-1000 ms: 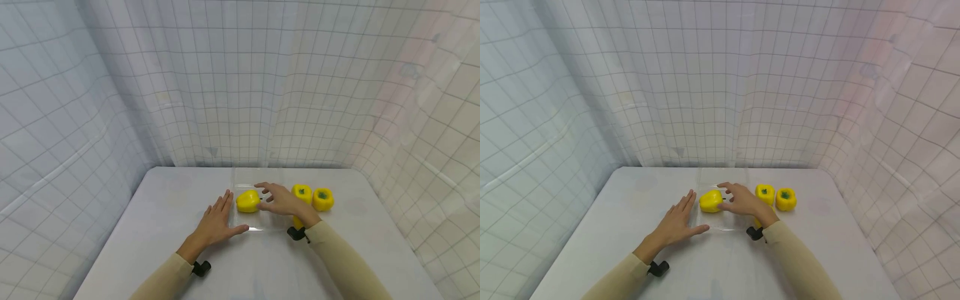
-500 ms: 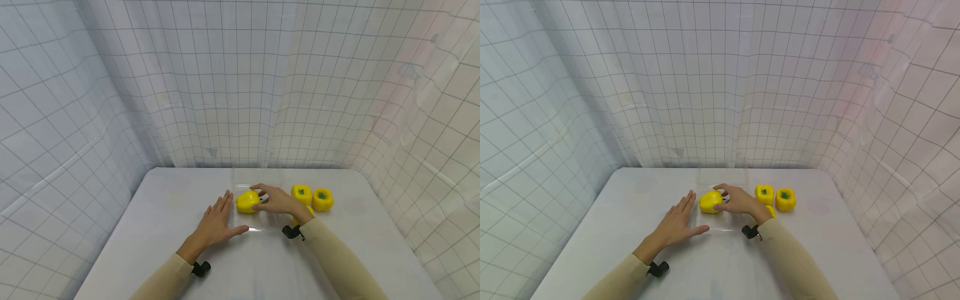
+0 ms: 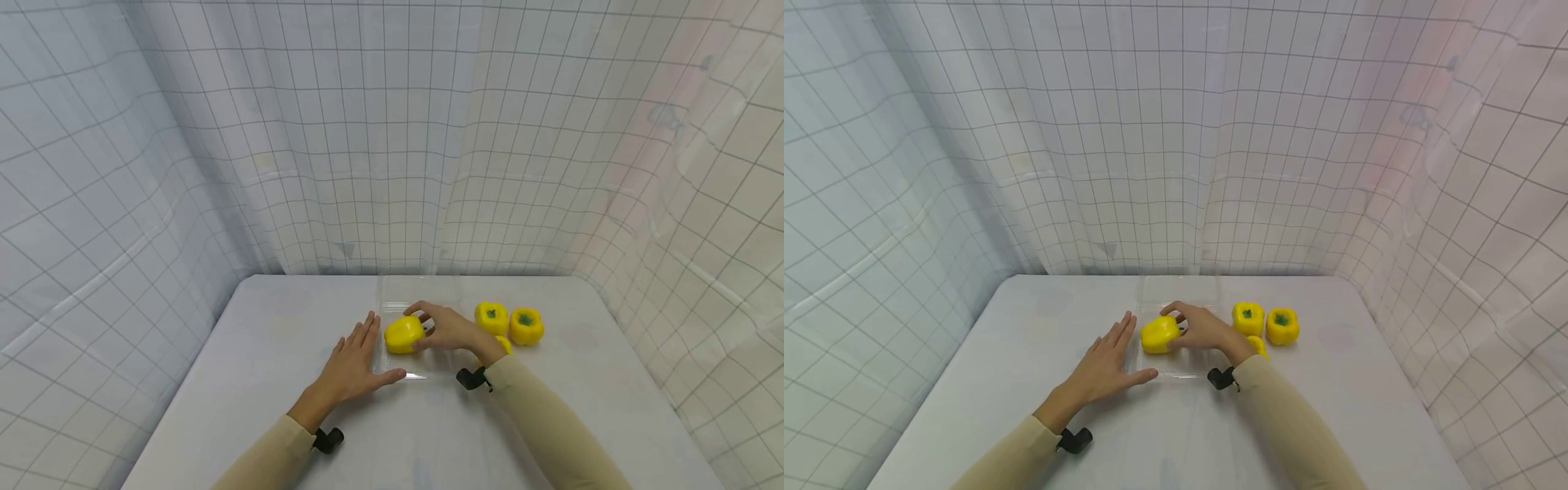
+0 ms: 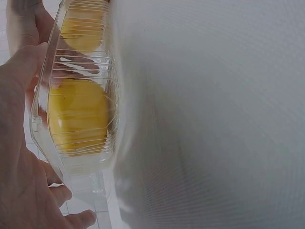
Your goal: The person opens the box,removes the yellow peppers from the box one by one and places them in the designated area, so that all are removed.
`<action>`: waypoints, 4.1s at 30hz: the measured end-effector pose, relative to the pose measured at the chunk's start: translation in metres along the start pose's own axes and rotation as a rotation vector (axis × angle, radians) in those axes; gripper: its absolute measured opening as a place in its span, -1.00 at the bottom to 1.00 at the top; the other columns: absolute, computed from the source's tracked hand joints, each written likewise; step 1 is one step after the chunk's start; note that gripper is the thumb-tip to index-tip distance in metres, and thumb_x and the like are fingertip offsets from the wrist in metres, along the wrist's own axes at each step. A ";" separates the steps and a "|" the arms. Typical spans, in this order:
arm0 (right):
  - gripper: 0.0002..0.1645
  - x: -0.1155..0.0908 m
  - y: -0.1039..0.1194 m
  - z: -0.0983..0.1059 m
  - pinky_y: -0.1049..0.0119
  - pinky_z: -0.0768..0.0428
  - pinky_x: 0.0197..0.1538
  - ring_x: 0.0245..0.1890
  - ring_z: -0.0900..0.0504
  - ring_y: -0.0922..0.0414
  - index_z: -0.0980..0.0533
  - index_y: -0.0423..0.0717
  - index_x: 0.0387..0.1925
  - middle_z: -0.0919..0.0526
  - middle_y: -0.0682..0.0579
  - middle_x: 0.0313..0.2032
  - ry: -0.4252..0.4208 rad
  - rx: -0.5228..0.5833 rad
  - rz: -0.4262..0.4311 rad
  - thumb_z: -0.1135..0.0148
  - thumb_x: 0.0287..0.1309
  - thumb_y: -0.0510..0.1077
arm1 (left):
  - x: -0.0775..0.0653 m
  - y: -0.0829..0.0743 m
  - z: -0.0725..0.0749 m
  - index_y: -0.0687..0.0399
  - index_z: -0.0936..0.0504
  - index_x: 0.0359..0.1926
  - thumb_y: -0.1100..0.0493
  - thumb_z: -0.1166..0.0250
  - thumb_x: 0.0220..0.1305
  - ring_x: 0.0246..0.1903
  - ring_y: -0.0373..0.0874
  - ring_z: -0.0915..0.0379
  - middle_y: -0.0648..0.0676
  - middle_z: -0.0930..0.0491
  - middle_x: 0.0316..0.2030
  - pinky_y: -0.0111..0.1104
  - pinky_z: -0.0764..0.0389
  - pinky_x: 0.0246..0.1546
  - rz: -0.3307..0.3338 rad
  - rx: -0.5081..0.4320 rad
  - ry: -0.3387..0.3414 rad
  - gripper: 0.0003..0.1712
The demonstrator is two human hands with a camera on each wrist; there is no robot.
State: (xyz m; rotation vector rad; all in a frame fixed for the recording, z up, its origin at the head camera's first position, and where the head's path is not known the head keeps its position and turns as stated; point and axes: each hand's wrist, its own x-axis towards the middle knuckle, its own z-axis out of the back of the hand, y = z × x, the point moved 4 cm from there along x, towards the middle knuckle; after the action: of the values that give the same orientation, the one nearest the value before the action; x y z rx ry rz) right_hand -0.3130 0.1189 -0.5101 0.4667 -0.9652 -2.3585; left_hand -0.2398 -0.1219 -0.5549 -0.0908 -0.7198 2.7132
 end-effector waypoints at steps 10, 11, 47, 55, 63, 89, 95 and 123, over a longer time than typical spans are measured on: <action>-0.11 0.003 -0.001 -0.006 -0.13 -0.87 0.35 0.19 -0.90 -0.18 -0.49 0.09 0.62 -0.61 -0.33 0.57 0.010 -0.024 -0.011 -0.70 0.38 -0.16 | -0.001 0.000 -0.001 0.02 0.09 0.95 -0.73 -0.34 0.36 0.89 0.36 0.01 0.09 0.16 0.96 0.57 -0.16 0.75 -0.013 0.002 -0.020 0.54; -0.10 0.003 -0.001 -0.006 -0.14 -0.87 0.35 0.19 -0.89 -0.18 -0.49 0.07 0.63 -0.60 -0.34 0.57 0.012 -0.024 -0.010 -0.70 0.38 -0.17 | -0.001 0.000 -0.002 0.03 0.08 0.95 -0.72 -0.35 0.36 0.89 0.36 0.00 0.10 0.15 0.96 0.57 -0.17 0.74 -0.015 0.005 -0.022 0.53; -0.16 0.001 0.001 -0.007 -0.13 -0.83 0.43 0.21 -0.85 -0.14 -0.51 0.03 0.54 -0.65 -0.28 0.53 -0.031 -0.047 -0.013 -0.74 0.35 -0.11 | 0.002 0.001 -0.003 -0.01 0.12 0.96 -0.75 -0.31 0.37 0.90 0.35 0.03 0.07 0.18 0.96 0.56 -0.13 0.76 -0.005 0.010 -0.019 0.54; -0.14 -0.003 0.003 -0.006 -0.12 -0.85 0.41 0.17 -0.87 -0.13 -0.51 0.01 0.53 -0.67 -0.29 0.51 -0.041 -0.039 -0.006 -0.76 0.32 -0.10 | 0.002 0.002 -0.004 -0.01 0.12 0.96 -0.76 -0.31 0.36 0.90 0.34 0.02 0.07 0.18 0.96 0.55 -0.14 0.76 0.004 0.013 -0.012 0.54; -0.14 -0.005 0.000 -0.006 -0.11 -0.86 0.39 0.13 -0.88 -0.05 -0.51 0.02 0.54 -0.66 -0.29 0.52 -0.049 -0.039 -0.021 -0.75 0.34 -0.03 | 0.002 0.003 -0.005 -0.04 0.14 0.96 -0.75 -0.31 0.35 0.90 0.31 0.03 0.04 0.20 0.96 0.53 -0.13 0.78 0.012 0.015 -0.002 0.54; -0.14 -0.026 0.008 0.001 -0.07 -0.89 0.32 0.06 -0.90 0.01 -0.50 0.04 0.55 -0.67 -0.24 0.48 -0.115 -0.008 -0.040 -0.74 0.35 0.00 | 0.000 -0.001 -0.003 -0.01 0.09 0.96 -0.79 -0.28 0.34 0.89 0.33 0.00 0.06 0.18 0.96 0.54 -0.15 0.77 0.018 0.010 -0.004 0.55; -0.12 -0.034 0.012 0.005 -0.06 -0.89 0.31 0.07 -0.90 -0.01 -0.49 0.00 0.56 -0.68 -0.24 0.46 -0.134 -0.007 -0.041 -0.74 0.35 0.01 | 0.000 -0.001 -0.002 0.01 0.10 0.96 -0.78 -0.29 0.35 0.90 0.33 0.01 0.06 0.20 0.96 0.54 -0.15 0.77 0.013 0.009 -0.006 0.55; -0.08 -0.068 0.010 0.019 -0.09 -0.90 0.29 0.11 -0.88 -0.04 -0.48 -0.03 0.61 -0.67 -0.21 0.49 -0.211 -0.031 -0.017 -0.70 0.40 0.09 | -0.002 -0.001 -0.003 -0.01 0.11 0.96 -0.76 -0.30 0.36 0.90 0.31 0.01 0.08 0.20 0.96 0.52 -0.15 0.78 0.013 0.003 -0.013 0.54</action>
State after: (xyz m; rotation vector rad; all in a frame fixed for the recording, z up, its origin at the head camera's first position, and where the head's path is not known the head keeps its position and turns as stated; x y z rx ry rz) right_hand -0.2650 0.1639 -0.4825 0.2171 -1.0191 -2.4715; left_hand -0.2370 -0.1201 -0.5565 -0.0782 -0.7215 2.7296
